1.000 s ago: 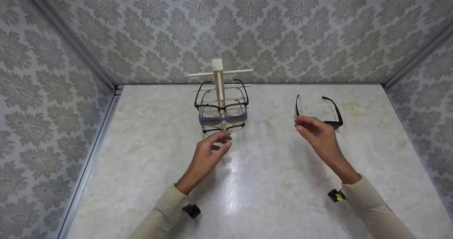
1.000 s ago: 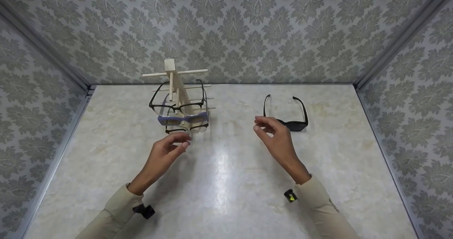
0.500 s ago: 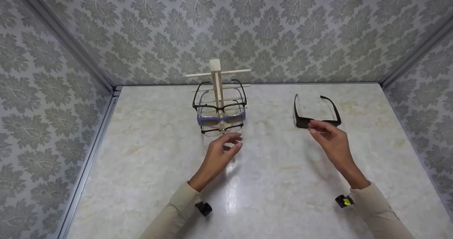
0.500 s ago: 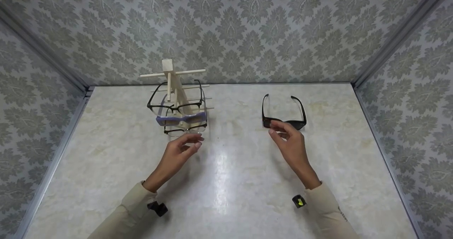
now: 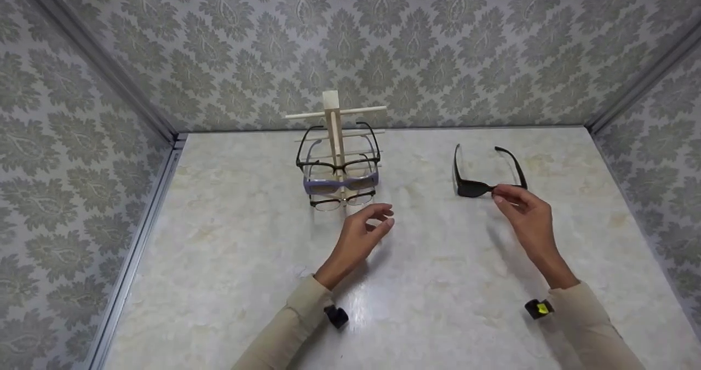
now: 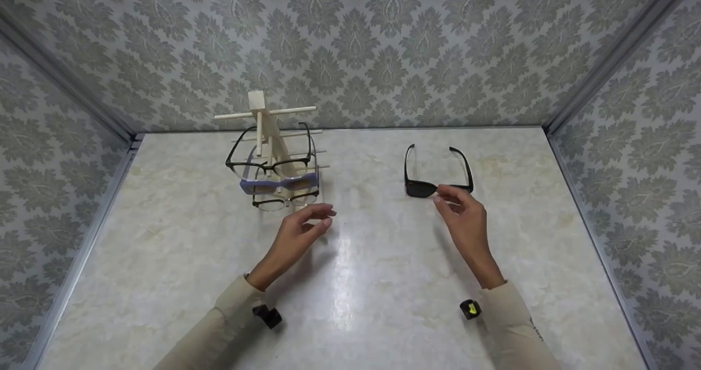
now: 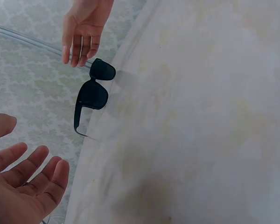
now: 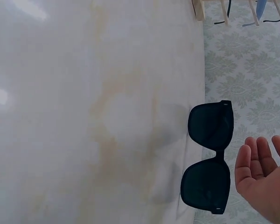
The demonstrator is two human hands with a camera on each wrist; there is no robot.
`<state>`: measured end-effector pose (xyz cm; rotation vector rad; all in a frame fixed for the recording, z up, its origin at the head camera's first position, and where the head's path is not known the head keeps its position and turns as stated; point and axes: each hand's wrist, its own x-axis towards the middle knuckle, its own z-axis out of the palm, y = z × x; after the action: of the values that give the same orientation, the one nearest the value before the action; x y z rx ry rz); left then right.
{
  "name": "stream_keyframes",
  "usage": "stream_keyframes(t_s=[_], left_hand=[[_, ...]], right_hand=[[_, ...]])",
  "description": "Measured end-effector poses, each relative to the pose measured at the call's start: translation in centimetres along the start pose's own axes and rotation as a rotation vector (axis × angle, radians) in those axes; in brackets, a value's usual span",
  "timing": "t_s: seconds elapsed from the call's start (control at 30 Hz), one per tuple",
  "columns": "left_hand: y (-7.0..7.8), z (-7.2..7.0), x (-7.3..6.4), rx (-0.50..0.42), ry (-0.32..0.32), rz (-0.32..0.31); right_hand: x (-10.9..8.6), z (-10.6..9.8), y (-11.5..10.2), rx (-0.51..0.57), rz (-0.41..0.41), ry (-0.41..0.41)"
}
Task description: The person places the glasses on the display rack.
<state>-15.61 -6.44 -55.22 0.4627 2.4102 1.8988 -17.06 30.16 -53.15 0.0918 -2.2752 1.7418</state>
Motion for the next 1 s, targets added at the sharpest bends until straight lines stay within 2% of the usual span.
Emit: stream_keyframes(t_s=[0.23,0.47,0.77,1.0], left_hand=[[-0.5,1.5,1.0,-0.037,0.004,-0.004],[-0.3,3.2,2.0,-0.050,-0.020,-0.013],[-0.8,5.3,3.1,-0.073,-0.061,-0.022],[-1.4,6.6,4.1,-0.101,-0.051,-0.009]], right_hand=[[0.5,-1.4,1.4,-0.066,0.010,0.059],[0.6,-2.3,2.8,-0.156,0.092,0.167],[0.7,-3.3,3.9,-0.172,0.174,0.170],[0.8,-3.6,4.0,-0.151,0.252,0.110]])
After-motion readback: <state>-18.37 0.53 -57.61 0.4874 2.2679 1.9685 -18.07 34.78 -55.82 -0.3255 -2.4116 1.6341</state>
